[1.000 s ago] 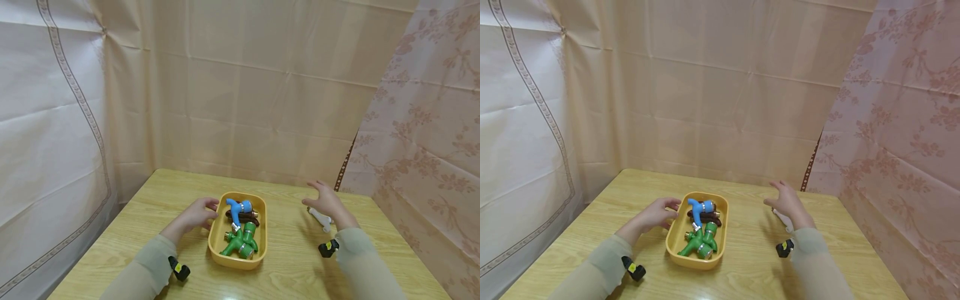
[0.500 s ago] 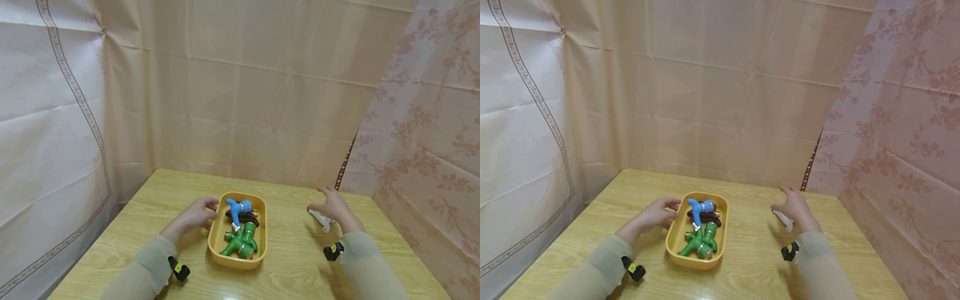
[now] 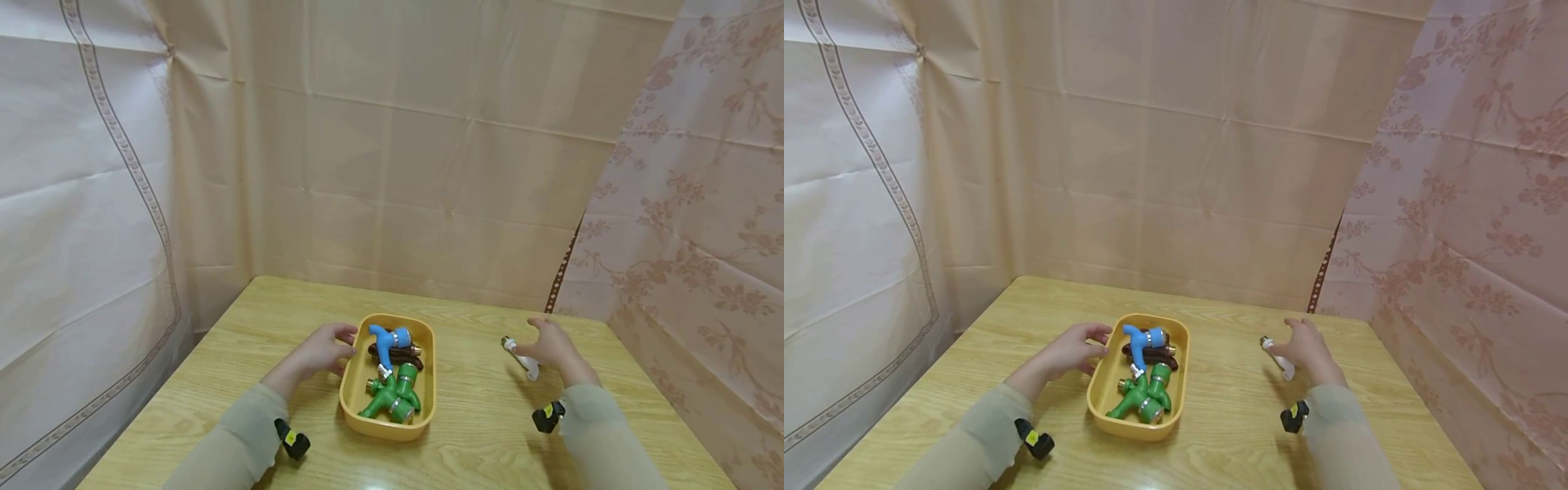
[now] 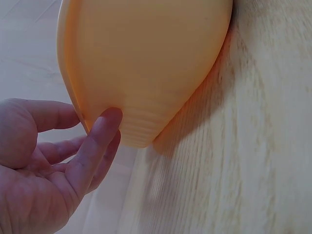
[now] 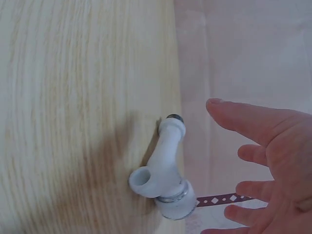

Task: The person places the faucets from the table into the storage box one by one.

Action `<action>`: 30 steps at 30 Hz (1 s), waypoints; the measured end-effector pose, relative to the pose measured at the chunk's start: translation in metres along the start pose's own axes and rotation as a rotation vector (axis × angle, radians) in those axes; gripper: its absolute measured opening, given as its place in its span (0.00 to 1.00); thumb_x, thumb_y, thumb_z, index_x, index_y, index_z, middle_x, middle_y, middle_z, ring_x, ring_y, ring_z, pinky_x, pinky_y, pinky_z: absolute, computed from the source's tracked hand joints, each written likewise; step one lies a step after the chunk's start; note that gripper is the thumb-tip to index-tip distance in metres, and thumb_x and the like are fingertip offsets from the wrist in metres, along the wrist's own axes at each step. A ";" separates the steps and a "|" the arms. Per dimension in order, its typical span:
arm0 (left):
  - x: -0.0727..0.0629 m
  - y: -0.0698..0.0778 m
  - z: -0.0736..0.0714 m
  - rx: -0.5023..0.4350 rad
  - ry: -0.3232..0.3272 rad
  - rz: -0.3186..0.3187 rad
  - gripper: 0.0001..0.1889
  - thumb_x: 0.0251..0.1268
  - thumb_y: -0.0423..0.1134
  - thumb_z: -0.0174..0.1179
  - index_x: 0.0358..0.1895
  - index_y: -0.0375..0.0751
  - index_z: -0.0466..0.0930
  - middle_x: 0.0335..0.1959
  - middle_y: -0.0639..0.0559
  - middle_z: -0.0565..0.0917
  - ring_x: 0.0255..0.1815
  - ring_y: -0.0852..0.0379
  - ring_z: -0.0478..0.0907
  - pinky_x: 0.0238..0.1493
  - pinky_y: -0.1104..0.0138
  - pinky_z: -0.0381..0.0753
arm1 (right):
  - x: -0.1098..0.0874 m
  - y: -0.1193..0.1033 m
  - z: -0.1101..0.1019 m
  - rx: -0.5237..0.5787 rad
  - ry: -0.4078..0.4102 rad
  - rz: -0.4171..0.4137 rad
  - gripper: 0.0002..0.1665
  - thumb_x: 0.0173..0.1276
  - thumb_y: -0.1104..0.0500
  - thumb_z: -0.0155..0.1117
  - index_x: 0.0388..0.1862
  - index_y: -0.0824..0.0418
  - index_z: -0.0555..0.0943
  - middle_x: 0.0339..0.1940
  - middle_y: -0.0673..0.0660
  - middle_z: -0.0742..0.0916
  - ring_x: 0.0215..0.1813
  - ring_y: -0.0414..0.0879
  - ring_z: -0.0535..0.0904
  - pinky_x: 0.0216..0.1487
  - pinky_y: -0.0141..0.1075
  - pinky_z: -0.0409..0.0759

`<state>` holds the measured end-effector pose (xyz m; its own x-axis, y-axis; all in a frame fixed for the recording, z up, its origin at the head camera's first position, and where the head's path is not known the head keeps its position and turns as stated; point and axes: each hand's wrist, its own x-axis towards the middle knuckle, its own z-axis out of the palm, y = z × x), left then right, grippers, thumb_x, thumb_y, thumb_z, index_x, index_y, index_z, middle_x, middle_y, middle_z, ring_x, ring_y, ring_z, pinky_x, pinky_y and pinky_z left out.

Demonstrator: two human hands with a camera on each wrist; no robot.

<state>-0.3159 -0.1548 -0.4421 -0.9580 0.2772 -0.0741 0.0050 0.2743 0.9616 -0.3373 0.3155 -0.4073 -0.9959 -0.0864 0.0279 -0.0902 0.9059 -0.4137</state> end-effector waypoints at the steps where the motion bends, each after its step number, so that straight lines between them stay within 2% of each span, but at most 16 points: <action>1: 0.000 0.000 0.000 -0.001 -0.001 -0.001 0.28 0.68 0.26 0.59 0.71 0.29 0.68 0.57 0.35 0.76 0.46 0.44 0.83 0.32 0.56 0.89 | 0.000 0.001 0.001 -0.003 0.000 0.001 0.53 0.64 0.48 0.74 0.75 0.77 0.61 0.73 0.85 0.58 0.71 0.82 0.54 0.66 0.73 0.62; 8: 0.000 0.000 0.000 0.001 -0.003 -0.004 0.27 0.69 0.27 0.59 0.71 0.29 0.68 0.58 0.35 0.76 0.47 0.44 0.83 0.32 0.56 0.89 | -0.001 0.005 0.006 -0.022 -0.005 0.011 0.52 0.62 0.49 0.76 0.73 0.79 0.62 0.70 0.87 0.60 0.70 0.82 0.56 0.66 0.72 0.63; 20: 0.001 0.000 0.000 0.007 0.000 -0.004 0.27 0.68 0.27 0.59 0.71 0.30 0.69 0.58 0.35 0.76 0.47 0.45 0.82 0.32 0.56 0.89 | -0.001 0.015 0.016 0.029 -0.029 0.029 0.52 0.63 0.51 0.75 0.74 0.79 0.60 0.71 0.87 0.58 0.70 0.81 0.56 0.67 0.71 0.62; 23: 0.000 0.000 0.000 0.005 0.000 -0.002 0.27 0.68 0.26 0.59 0.71 0.29 0.69 0.57 0.35 0.76 0.47 0.46 0.82 0.32 0.56 0.89 | 0.000 0.016 0.018 0.028 -0.020 0.023 0.52 0.62 0.52 0.75 0.73 0.79 0.61 0.70 0.86 0.61 0.66 0.79 0.63 0.65 0.70 0.66; 27: -0.001 0.000 -0.001 0.004 -0.002 -0.001 0.28 0.68 0.26 0.59 0.71 0.28 0.68 0.57 0.35 0.76 0.47 0.45 0.82 0.32 0.56 0.89 | 0.000 0.019 0.021 0.030 -0.009 0.017 0.51 0.61 0.53 0.76 0.72 0.80 0.63 0.66 0.84 0.70 0.58 0.72 0.76 0.59 0.64 0.75; 30: -0.001 0.001 -0.001 0.003 -0.002 -0.007 0.28 0.67 0.26 0.59 0.71 0.28 0.68 0.57 0.34 0.76 0.48 0.45 0.82 0.32 0.56 0.89 | 0.001 0.023 0.023 0.043 -0.008 0.022 0.50 0.62 0.54 0.76 0.72 0.79 0.63 0.65 0.82 0.73 0.56 0.70 0.79 0.56 0.62 0.78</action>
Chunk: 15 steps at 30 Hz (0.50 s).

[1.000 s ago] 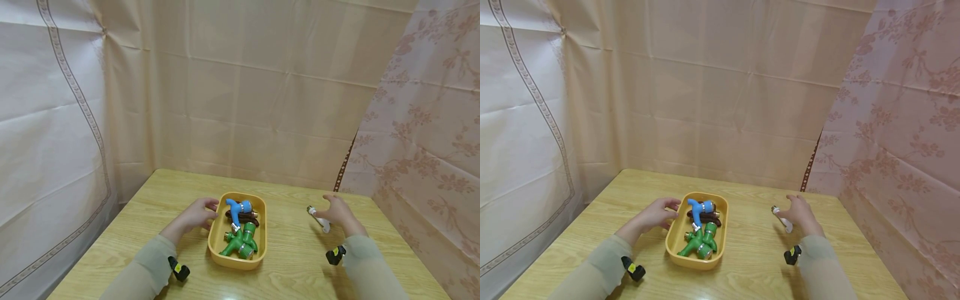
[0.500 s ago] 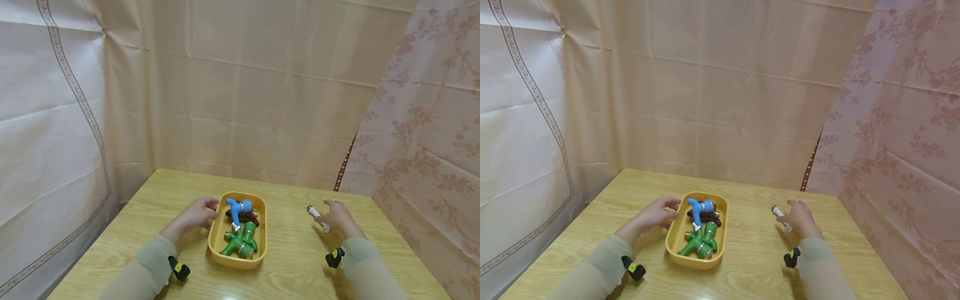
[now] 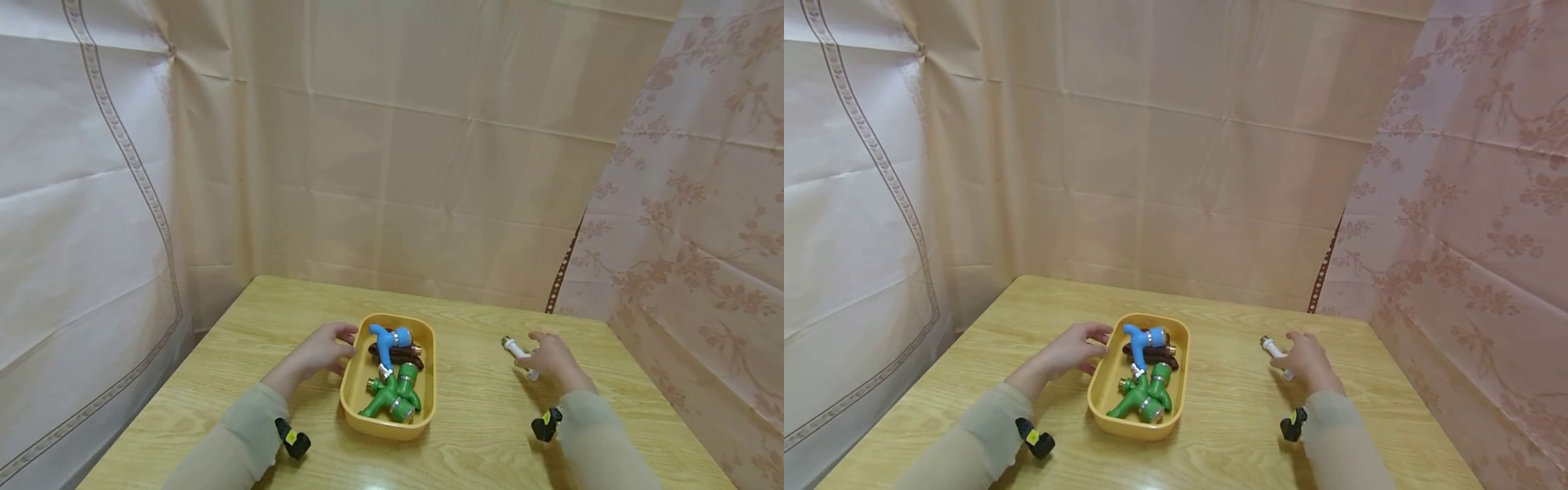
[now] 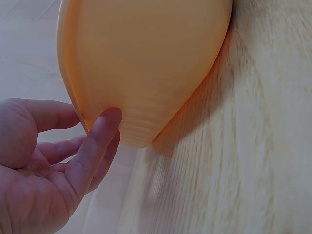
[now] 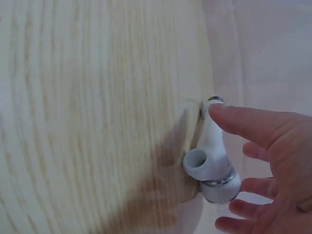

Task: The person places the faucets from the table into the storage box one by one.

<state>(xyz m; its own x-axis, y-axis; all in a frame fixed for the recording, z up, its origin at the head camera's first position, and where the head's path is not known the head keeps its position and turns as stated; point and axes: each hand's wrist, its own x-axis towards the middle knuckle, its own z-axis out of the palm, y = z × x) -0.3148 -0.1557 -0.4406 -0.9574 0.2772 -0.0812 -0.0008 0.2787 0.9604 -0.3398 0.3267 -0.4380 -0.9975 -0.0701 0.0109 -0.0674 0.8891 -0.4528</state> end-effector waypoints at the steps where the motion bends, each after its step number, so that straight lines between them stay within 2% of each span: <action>1: 0.000 0.000 0.000 0.002 0.000 -0.002 0.28 0.67 0.26 0.59 0.71 0.28 0.68 0.57 0.35 0.76 0.48 0.45 0.82 0.32 0.56 0.89 | 0.000 0.002 0.001 0.003 -0.001 0.003 0.50 0.62 0.54 0.76 0.73 0.78 0.63 0.65 0.81 0.72 0.57 0.70 0.78 0.56 0.61 0.78; 9: 0.001 -0.001 0.001 0.013 0.000 -0.004 0.27 0.67 0.27 0.60 0.70 0.30 0.69 0.56 0.36 0.77 0.45 0.47 0.82 0.32 0.56 0.89 | -0.001 0.006 0.006 -0.010 0.028 -0.040 0.47 0.59 0.55 0.78 0.71 0.76 0.68 0.69 0.84 0.66 0.66 0.79 0.65 0.62 0.68 0.70; 15: 0.003 -0.003 0.001 0.018 0.007 -0.008 0.27 0.68 0.27 0.60 0.70 0.30 0.69 0.56 0.37 0.77 0.46 0.47 0.82 0.32 0.56 0.89 | -0.001 0.009 0.009 0.022 0.011 -0.021 0.46 0.59 0.58 0.77 0.72 0.74 0.69 0.69 0.83 0.66 0.64 0.76 0.69 0.56 0.62 0.76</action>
<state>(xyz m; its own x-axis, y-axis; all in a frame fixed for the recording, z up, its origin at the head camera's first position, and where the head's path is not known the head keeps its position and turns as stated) -0.3171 -0.1547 -0.4437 -0.9593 0.2687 -0.0868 -0.0032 0.2969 0.9549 -0.3388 0.3305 -0.4496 -0.9960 -0.0838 0.0307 -0.0883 0.8773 -0.4717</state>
